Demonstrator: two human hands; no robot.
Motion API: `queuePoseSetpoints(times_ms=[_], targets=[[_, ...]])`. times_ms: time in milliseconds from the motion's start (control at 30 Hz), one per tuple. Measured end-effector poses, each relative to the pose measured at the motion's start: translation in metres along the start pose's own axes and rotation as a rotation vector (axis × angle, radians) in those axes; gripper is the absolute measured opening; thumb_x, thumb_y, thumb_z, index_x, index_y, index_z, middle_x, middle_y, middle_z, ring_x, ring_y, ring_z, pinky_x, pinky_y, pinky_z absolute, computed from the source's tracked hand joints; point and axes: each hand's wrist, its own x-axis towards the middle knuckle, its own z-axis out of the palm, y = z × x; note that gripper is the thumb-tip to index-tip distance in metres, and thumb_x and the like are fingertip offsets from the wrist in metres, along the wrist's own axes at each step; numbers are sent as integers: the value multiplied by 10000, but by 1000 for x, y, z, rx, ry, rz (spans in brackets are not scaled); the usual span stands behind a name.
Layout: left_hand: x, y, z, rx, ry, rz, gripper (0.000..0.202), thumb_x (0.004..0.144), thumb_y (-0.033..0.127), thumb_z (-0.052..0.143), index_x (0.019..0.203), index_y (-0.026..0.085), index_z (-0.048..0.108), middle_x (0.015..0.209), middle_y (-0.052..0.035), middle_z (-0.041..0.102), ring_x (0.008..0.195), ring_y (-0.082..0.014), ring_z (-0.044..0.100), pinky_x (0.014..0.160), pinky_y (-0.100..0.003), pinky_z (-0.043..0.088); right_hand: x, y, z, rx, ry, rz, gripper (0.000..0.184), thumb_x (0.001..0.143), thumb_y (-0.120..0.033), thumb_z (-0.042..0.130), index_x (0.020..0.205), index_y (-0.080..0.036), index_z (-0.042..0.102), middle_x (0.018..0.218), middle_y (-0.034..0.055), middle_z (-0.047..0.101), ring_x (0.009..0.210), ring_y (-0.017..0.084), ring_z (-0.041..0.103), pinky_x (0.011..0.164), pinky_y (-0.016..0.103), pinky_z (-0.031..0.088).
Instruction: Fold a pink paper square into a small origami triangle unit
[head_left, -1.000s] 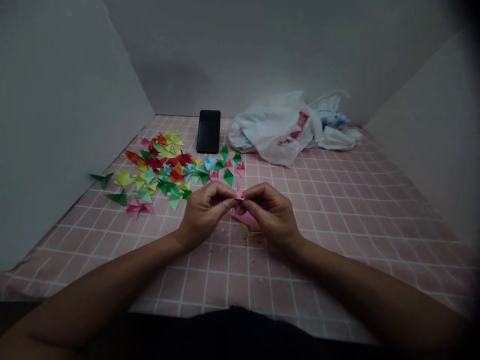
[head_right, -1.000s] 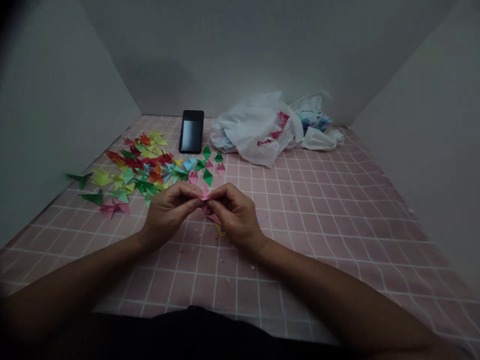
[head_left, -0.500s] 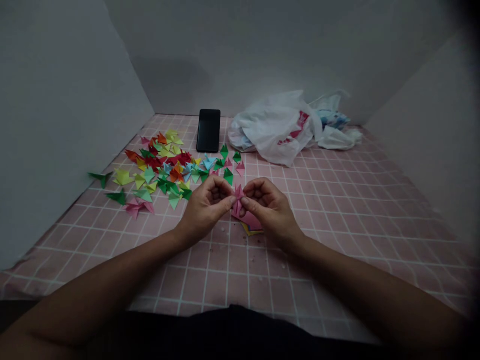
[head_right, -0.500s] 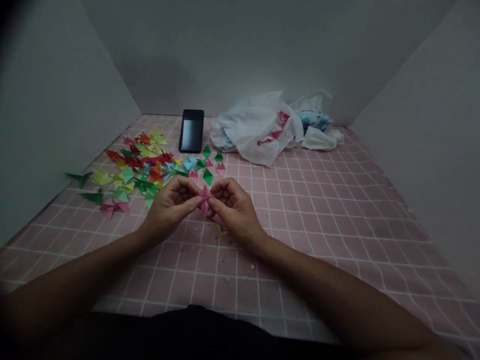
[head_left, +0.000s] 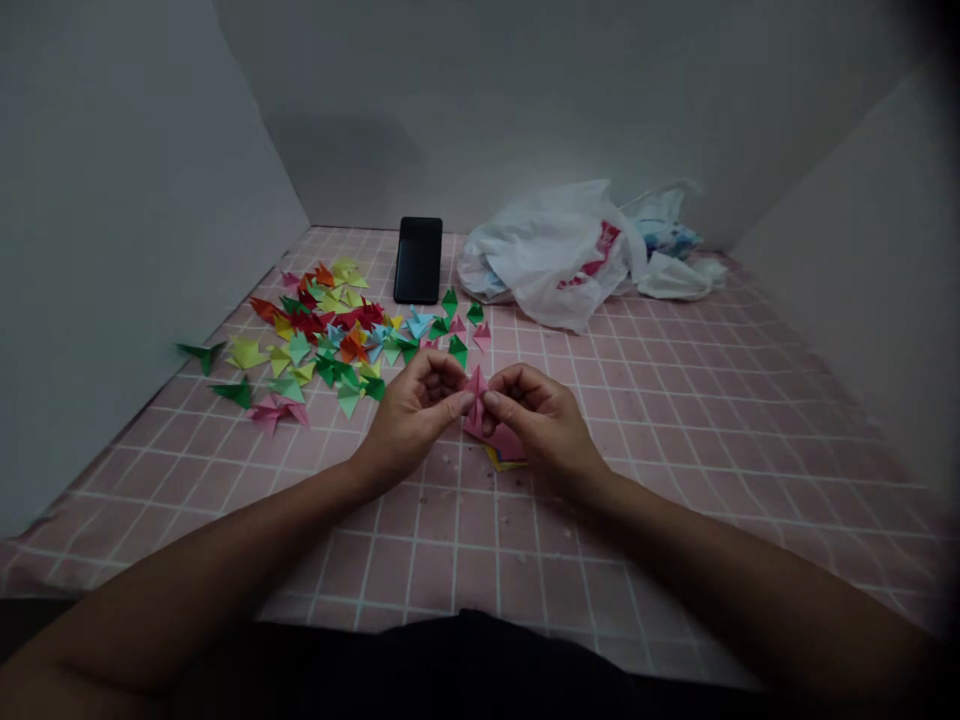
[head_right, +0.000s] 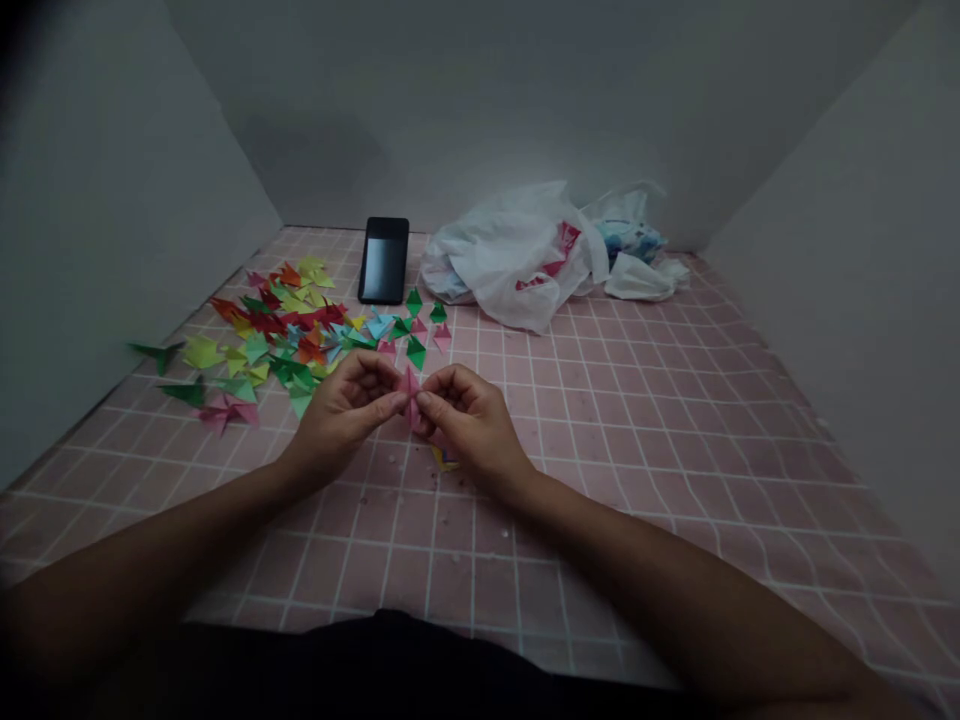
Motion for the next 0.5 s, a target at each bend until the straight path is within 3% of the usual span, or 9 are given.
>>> queuePoseSetpoints(times_ms=[500], targets=[[1,-9,-2,-122,31,-163,272,746,259,805,911,177,605,848,23,602,746,-86,568,688,-204,475,-2,1,0,93,-18,175,285,761,-349,831,790,-181,603,617,-21,676,524,90,584,529,208,443]])
